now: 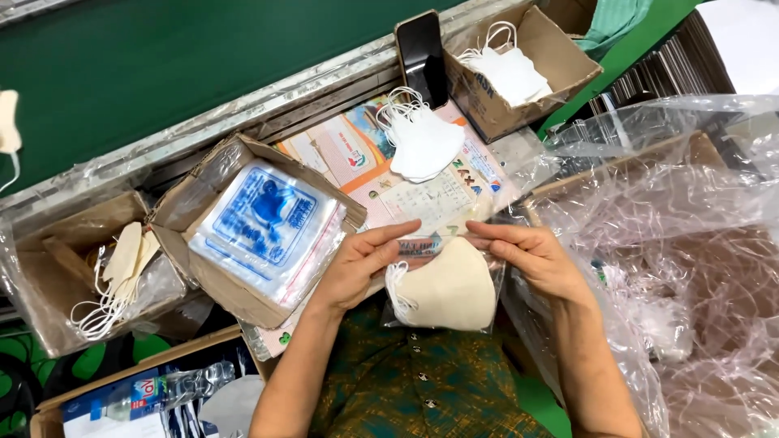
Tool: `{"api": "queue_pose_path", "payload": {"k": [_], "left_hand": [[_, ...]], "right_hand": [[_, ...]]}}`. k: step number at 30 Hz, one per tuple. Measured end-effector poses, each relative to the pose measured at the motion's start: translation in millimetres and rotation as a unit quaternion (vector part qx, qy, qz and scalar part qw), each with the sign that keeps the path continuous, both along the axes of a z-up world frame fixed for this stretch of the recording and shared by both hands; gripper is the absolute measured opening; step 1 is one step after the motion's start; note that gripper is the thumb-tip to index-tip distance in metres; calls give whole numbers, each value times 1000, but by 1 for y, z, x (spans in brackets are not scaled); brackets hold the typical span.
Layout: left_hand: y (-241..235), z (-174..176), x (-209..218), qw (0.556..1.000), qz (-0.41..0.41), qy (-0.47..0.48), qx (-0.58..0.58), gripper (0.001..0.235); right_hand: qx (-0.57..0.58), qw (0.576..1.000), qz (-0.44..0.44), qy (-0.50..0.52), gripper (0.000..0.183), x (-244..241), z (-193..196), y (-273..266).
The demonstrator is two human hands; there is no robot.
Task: The person is seen picking up, inspecting, and packaging face masks at a manufacturing facility.
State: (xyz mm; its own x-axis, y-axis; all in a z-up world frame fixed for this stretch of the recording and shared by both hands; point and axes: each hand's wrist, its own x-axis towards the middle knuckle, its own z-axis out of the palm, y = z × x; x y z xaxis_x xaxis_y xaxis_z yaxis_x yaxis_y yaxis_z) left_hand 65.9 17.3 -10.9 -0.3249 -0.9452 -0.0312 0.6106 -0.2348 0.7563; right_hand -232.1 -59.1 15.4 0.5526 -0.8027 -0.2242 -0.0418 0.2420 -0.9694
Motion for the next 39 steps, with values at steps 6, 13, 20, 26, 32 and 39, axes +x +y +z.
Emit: {"api": "queue_pose_path", "payload": {"k": [6,13,20,26,32,39], "left_hand": [[2,-10,-7,989,-6,111,94,39],[-9,-53,-20,983,44,179,23,20],[-23,-28,5,994,105,-35,-16,23],[-57,-8,97,985,156,-65,-32,28],[-110,8,251,749,505,-419,-93,43],[-138,6,379,381,450,-800,108,116]], "right_hand": [[-104,992,62,34,34,-44,-27,3],[-64,990,84,-98,20,-42,-22,0],[-114,993,-2,-19,34,8,-27,-15],[-129,990,-47,14,49,75,-57,-90],[-102,961,-156,-206,31,140,-23,-195],[-297,951,-73,45,68,166,-37,-199]]}}
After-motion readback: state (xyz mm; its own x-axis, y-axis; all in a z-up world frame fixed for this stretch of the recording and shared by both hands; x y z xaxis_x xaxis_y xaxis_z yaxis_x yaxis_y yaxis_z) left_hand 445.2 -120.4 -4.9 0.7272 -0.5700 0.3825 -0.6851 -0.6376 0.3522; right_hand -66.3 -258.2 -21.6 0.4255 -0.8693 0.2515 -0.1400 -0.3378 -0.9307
